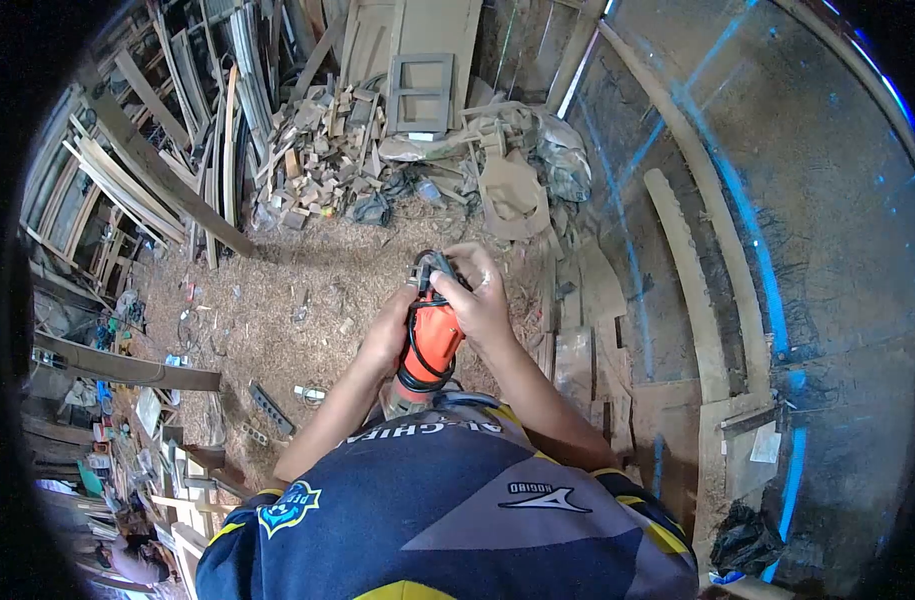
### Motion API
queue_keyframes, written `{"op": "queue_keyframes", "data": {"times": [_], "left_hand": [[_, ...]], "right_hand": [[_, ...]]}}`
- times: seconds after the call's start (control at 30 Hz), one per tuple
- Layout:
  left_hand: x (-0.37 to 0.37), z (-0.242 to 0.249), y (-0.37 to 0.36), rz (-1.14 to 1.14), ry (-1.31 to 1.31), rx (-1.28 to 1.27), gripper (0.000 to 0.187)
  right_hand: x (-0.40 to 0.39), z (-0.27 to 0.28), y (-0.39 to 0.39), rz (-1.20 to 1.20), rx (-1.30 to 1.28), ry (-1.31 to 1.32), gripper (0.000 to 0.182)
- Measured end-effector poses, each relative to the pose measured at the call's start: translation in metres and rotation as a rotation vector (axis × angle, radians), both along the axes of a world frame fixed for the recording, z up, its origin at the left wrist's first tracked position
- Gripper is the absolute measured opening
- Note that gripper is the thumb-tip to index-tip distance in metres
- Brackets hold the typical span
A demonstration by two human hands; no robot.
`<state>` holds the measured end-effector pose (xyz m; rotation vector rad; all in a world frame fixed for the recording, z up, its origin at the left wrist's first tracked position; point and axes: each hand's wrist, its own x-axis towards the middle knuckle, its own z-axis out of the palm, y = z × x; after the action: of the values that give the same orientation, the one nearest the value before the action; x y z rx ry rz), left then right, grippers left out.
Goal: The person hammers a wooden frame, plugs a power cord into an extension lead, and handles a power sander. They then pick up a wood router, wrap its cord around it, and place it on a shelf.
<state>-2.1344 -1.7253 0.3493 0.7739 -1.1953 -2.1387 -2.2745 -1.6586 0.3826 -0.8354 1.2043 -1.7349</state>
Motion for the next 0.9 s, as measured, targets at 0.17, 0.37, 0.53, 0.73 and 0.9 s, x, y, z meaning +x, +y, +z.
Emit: {"op": "queue_keyframes", "data": {"times": [0.17, 0.37, 0.53, 0.73, 0.9], "left_hand": [[0.004, -0.010, -0.004, -0.010, -0.034, 0.101, 0.044], [0.001, -0.004, -0.007, -0.102, -0.111, 0.114, 0.047], [-0.006, 0.018, -0.005, -0.187, -0.042, 0.208, 0.056], [-0.011, 0.017, -0.007, -0.210, -0.030, 0.272, 0.060], [-0.016, 0.010, -0.008, -0.194, -0.046, 0.276, 0.059]], "right_hand": [[-0.002, -0.014, 0.004, -0.034, -0.033, 0.024, 0.024], [-0.022, -0.010, 0.023, 0.223, -0.061, -0.113, 0.041], [-0.037, 0.001, 0.017, 0.194, -0.090, -0.149, 0.044], [-0.053, -0.028, 0.011, 0.193, -0.016, -0.372, 0.038], [-0.058, -0.027, 0.006, 0.131, 0.151, -0.322, 0.034]]}}
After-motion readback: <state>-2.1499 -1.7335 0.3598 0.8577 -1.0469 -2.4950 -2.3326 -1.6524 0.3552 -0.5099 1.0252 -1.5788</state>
